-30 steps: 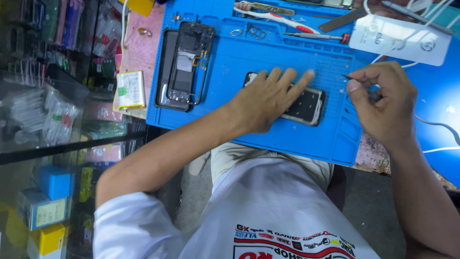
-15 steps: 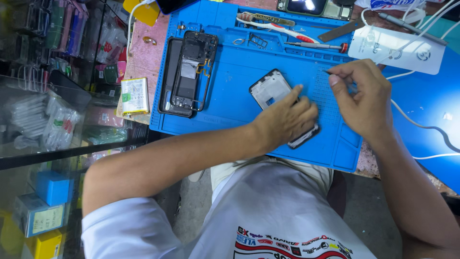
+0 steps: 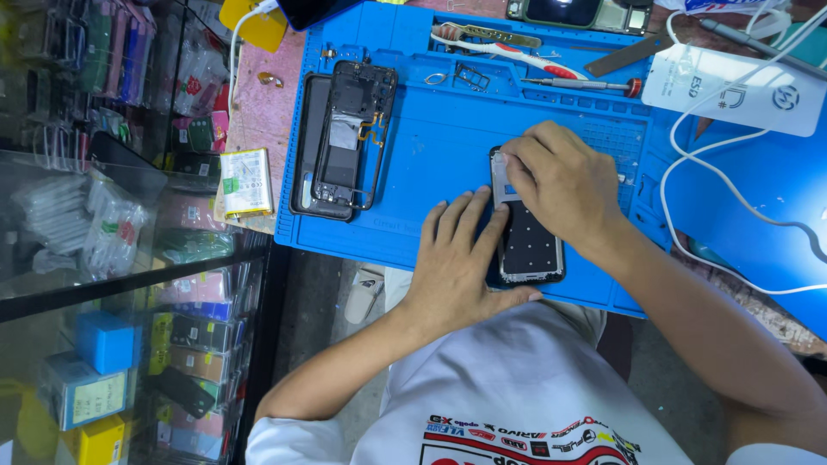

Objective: The person cleans and reassembles internal components of a mobile phone using a brush and a pry tool on a blue repair mat.

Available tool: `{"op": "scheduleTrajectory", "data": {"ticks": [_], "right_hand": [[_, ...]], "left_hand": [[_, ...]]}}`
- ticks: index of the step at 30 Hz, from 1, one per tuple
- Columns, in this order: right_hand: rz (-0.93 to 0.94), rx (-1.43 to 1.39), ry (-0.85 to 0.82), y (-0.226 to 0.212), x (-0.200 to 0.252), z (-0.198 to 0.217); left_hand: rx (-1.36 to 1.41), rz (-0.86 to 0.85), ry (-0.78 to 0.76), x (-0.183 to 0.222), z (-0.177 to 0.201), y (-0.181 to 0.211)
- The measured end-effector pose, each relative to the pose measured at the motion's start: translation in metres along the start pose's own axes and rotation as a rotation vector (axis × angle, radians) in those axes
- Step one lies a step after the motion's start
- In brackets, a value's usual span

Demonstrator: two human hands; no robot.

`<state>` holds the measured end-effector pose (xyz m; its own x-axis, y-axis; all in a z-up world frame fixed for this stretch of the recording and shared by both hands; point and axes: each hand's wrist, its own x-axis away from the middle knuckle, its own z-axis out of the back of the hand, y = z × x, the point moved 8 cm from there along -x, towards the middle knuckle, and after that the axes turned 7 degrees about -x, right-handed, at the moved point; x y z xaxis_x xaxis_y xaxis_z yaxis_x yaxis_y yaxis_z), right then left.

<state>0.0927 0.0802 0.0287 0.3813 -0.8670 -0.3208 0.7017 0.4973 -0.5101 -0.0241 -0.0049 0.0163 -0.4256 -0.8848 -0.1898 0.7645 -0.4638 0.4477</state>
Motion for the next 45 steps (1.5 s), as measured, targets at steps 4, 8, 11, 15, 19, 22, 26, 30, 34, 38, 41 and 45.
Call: {"op": "scheduleTrajectory", "data": {"ticks": [4,8,11,15,19,22,26,30,34,38,41,45], "right_hand": [[-0.027,0.023,0.024,0.002,0.002,-0.006],[-0.029,0.045,0.021,0.003,0.003,-0.009],[-0.023,0.059,0.024,0.003,0.004,-0.008],[0.032,0.084,-0.019,-0.002,0.002,-0.009],[0.06,0.052,-0.071,-0.008,0.004,-0.006],[0.073,0.03,-0.101,-0.012,0.009,-0.004],[0.076,0.02,-0.158,-0.017,0.023,-0.003],[0.089,-0.001,-0.19,-0.025,0.038,-0.001],[0.132,0.021,-0.242,-0.037,0.054,0.002],[0.149,0.029,-0.297,-0.047,0.068,0.004],[0.163,0.027,-0.358,-0.048,0.071,0.004],[0.158,0.01,-0.371,-0.049,0.074,0.003]], "left_hand": [[-0.01,-0.02,0.041,0.006,-0.008,-0.006],[0.006,-0.029,0.035,0.008,-0.011,-0.009],[0.023,-0.034,0.03,0.008,-0.013,-0.01],[0.044,-0.032,0.012,0.007,-0.016,-0.012],[0.103,0.006,-0.004,0.007,-0.017,-0.014],[0.14,0.008,0.019,0.009,-0.015,-0.014],[0.154,-0.001,0.055,0.011,-0.016,-0.014],[0.151,-0.001,0.073,0.012,-0.016,-0.013],[0.143,0.003,0.068,0.012,-0.017,-0.013],[0.121,-0.009,0.076,0.011,-0.016,-0.013],[-0.014,-0.048,0.054,0.01,-0.016,-0.01],[-0.035,-0.044,0.073,0.008,-0.018,-0.01]]}}
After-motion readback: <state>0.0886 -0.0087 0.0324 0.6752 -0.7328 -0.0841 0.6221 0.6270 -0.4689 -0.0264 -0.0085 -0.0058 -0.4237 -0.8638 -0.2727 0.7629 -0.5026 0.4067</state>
